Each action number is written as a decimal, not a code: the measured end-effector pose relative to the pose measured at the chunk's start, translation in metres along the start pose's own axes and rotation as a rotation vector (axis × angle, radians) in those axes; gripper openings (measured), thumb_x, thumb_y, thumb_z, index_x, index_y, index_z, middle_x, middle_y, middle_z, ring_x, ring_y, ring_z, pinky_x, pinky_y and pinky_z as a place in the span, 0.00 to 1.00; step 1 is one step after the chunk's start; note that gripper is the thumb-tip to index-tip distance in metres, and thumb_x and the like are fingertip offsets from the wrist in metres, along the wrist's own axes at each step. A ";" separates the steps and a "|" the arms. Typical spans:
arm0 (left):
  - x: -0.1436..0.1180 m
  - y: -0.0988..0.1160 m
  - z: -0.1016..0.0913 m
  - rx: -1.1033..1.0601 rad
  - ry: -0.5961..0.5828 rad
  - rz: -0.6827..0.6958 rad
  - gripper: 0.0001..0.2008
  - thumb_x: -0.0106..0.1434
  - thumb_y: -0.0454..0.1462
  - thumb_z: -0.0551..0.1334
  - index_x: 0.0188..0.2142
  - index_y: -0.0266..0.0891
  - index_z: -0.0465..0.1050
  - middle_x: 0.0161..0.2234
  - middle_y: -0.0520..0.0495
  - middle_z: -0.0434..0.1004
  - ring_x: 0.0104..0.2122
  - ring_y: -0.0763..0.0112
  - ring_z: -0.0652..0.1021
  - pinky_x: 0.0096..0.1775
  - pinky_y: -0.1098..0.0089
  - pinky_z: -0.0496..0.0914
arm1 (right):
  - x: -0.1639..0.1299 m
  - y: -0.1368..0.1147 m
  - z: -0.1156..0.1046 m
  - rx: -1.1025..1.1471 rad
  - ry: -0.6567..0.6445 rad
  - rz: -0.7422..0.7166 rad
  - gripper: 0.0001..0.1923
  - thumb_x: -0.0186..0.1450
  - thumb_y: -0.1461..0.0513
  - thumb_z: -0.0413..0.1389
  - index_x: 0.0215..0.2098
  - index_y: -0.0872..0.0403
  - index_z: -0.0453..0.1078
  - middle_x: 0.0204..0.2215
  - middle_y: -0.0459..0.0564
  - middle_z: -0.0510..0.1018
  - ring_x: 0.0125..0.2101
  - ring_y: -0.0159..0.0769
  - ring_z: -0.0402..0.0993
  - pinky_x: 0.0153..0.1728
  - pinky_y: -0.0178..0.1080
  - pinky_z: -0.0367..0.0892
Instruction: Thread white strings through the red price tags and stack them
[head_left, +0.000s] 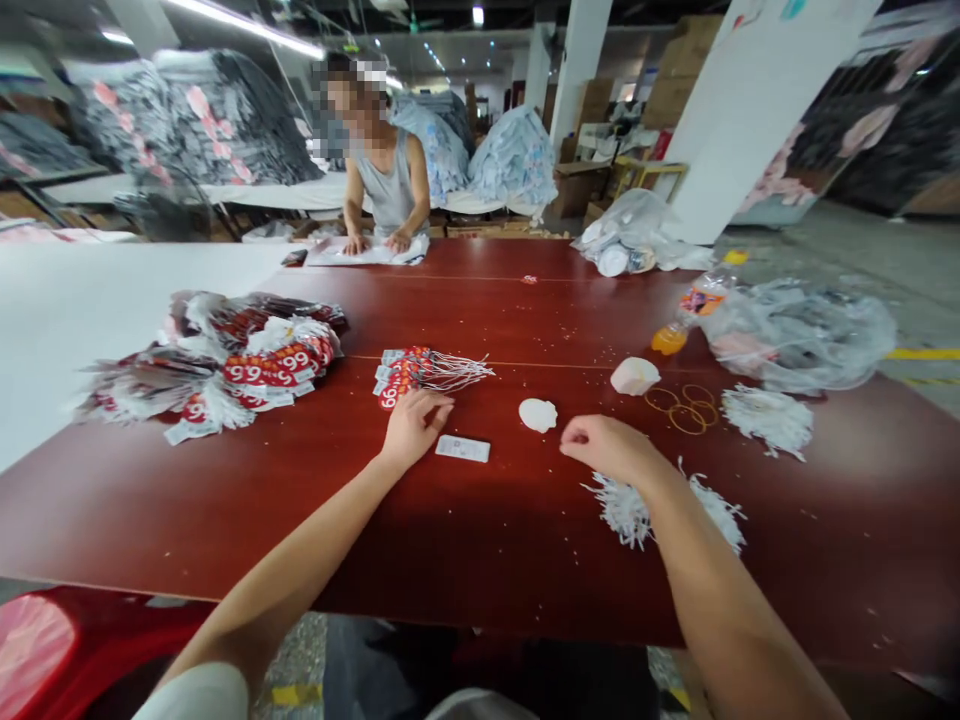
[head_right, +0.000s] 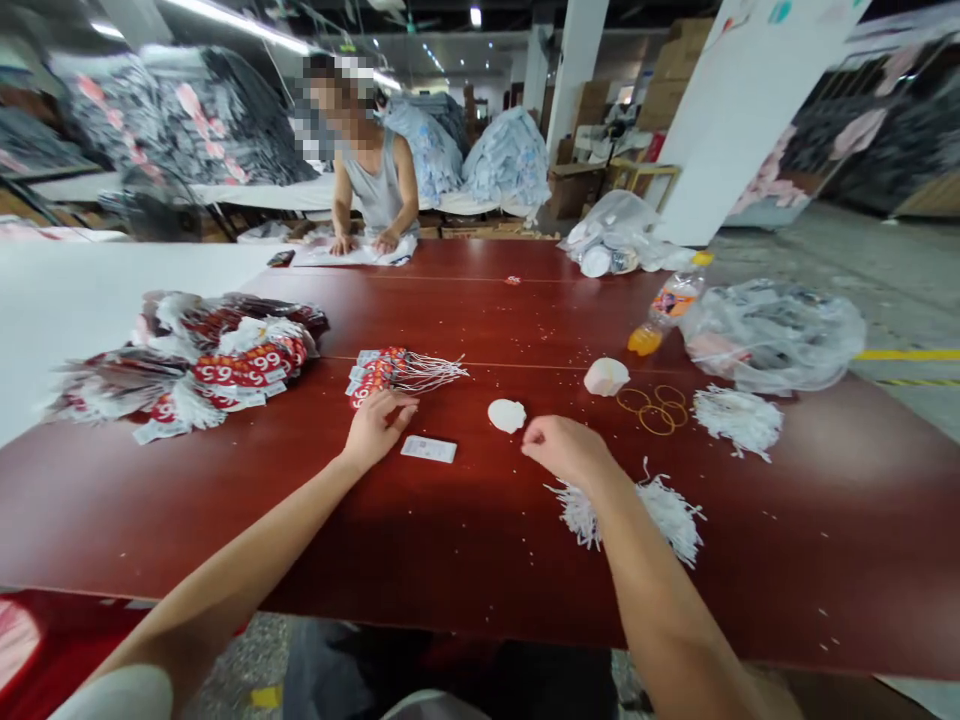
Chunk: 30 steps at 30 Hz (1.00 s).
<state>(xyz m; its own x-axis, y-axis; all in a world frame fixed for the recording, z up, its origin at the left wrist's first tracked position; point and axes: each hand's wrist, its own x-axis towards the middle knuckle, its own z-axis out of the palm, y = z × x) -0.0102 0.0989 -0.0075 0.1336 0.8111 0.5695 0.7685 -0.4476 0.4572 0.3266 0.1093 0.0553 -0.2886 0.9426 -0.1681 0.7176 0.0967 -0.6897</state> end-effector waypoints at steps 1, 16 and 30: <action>0.005 0.013 0.006 -0.071 -0.056 0.060 0.09 0.70 0.40 0.60 0.43 0.43 0.77 0.42 0.46 0.79 0.44 0.64 0.77 0.50 0.62 0.71 | -0.011 0.014 -0.009 -0.180 -0.031 0.036 0.01 0.55 0.61 0.64 0.27 0.49 0.77 0.28 0.47 0.80 0.23 0.32 0.70 0.22 0.33 0.56; 0.076 0.089 0.105 0.044 -0.422 0.187 0.04 0.65 0.37 0.65 0.36 0.46 0.80 0.36 0.51 0.77 0.37 0.69 0.77 0.40 0.71 0.72 | -0.034 -0.011 0.036 0.115 -0.370 -0.346 0.09 0.60 0.63 0.54 0.25 0.55 0.74 0.21 0.43 0.76 0.22 0.29 0.66 0.24 0.32 0.58; -0.018 0.115 0.025 -0.157 -0.111 -0.183 0.04 0.68 0.40 0.62 0.40 0.43 0.71 0.35 0.53 0.79 0.29 0.74 0.76 0.33 0.72 0.70 | -0.033 -0.006 0.052 0.140 -0.076 -0.437 0.13 0.69 0.56 0.53 0.32 0.52 0.74 0.28 0.45 0.78 0.30 0.35 0.72 0.33 0.35 0.61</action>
<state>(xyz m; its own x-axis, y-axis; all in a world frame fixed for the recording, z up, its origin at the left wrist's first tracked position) 0.0914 0.0419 0.0181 0.0753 0.9164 0.3932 0.6806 -0.3354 0.6514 0.2983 0.0614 0.0286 -0.5947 0.7961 0.1118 0.4274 0.4309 -0.7948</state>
